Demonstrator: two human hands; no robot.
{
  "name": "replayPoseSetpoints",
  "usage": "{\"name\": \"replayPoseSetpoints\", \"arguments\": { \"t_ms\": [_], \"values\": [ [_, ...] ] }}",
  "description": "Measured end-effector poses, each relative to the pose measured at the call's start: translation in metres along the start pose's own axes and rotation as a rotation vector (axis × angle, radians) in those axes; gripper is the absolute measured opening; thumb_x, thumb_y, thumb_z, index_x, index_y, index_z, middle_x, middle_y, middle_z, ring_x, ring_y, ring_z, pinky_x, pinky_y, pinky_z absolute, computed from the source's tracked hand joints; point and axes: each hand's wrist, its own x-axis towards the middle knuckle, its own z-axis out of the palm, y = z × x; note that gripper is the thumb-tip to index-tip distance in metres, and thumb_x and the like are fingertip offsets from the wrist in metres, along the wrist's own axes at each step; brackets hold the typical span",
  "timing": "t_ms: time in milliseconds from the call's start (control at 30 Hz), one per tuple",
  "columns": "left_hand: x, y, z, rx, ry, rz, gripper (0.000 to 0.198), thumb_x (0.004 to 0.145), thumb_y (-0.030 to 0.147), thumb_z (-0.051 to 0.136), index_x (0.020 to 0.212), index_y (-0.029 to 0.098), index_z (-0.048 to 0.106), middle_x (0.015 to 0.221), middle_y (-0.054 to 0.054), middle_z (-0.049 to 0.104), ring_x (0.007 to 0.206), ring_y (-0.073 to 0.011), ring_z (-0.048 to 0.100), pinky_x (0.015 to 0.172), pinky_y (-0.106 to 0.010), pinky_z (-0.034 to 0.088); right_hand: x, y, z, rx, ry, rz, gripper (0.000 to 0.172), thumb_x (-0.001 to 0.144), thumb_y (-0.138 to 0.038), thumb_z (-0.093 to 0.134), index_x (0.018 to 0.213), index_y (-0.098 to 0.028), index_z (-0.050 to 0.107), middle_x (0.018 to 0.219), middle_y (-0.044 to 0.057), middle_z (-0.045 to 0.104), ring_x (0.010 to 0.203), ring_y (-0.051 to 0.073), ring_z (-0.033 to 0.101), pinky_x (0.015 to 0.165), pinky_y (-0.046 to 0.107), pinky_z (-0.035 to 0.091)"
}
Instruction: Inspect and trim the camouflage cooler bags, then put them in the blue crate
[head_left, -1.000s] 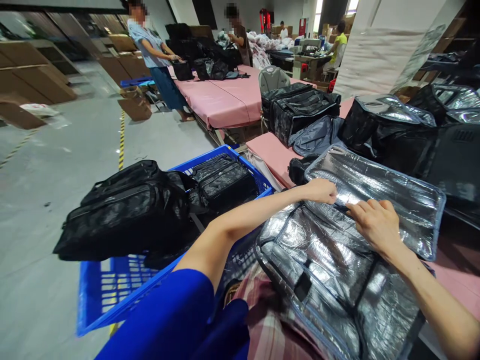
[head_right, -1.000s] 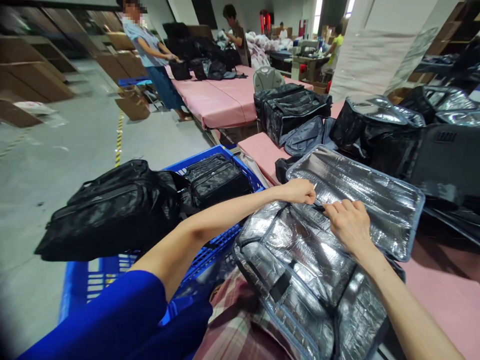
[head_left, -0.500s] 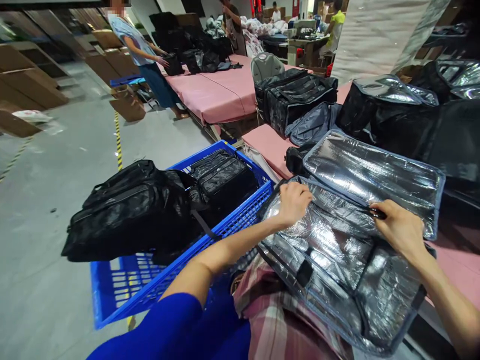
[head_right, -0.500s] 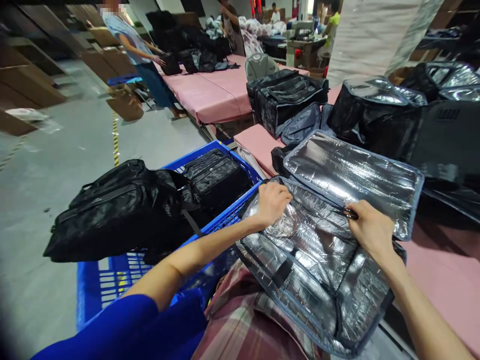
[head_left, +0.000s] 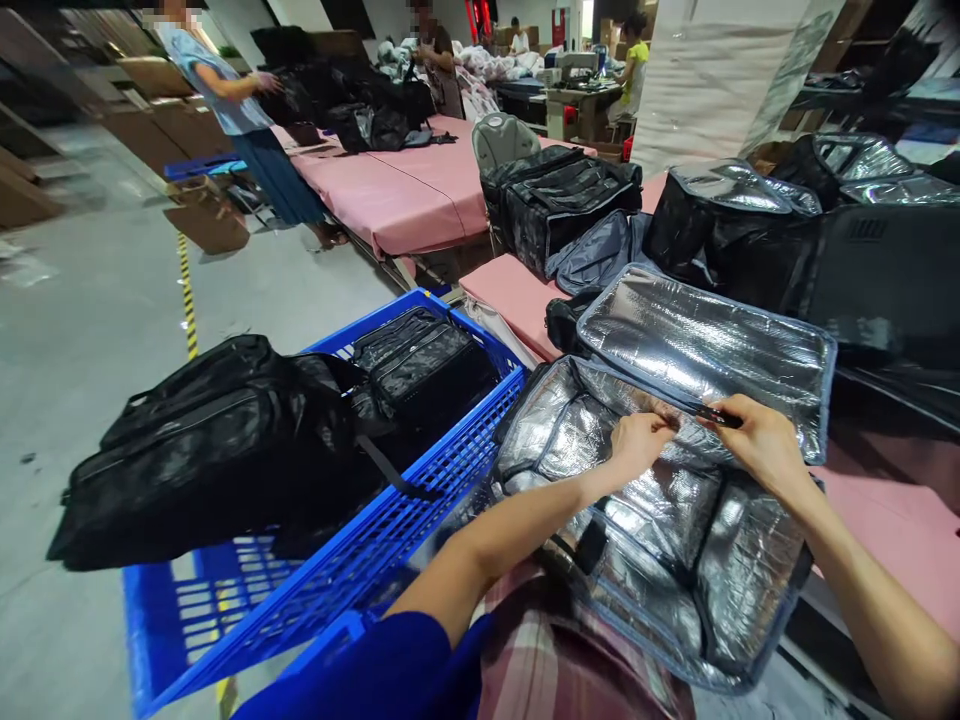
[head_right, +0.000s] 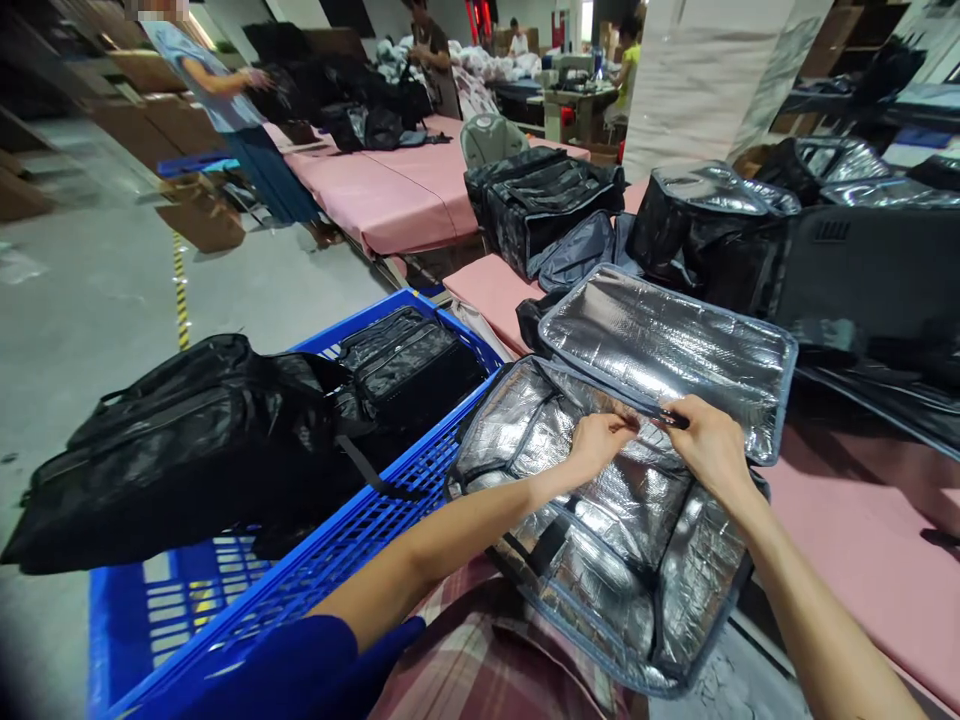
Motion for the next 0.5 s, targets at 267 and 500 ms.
{"name": "replayPoseSetpoints", "arguments": {
  "t_ms": [267, 500],
  "values": [
    [-0.035, -0.023, -0.015, -0.113, 0.067, 0.295, 0.022, 0.087, 0.033, 0.057, 0.08, 0.021, 0.073, 0.084, 0.003, 0.072, 0.078, -0.0111, 0.061, 0.084, -0.02, 0.041, -0.022, -0.017, -0.03, -0.459, 0.237, -0.444, 0.021, 0.095, -0.028, 0.051, 0.107, -0.014, 0.061, 0.086, 0.005, 0.065, 0.073, 0.019, 0.053, 0.066, 0.033, 0.031],
    [-0.043, -0.013, -0.024, -0.045, 0.089, 0.349, 0.016, 0.086, 0.029, 0.061, 0.076, 0.022, 0.071, 0.083, 0.004, 0.072, 0.081, -0.0107, 0.063, 0.095, -0.024, 0.035, -0.022, -0.029, -0.036, -0.606, 0.23, -0.622, 0.024, 0.093, -0.006, 0.045, 0.107, -0.015, 0.062, 0.091, 0.004, 0.065, 0.076, 0.017, 0.048, 0.067, 0.032, 0.027]
  ]
}}
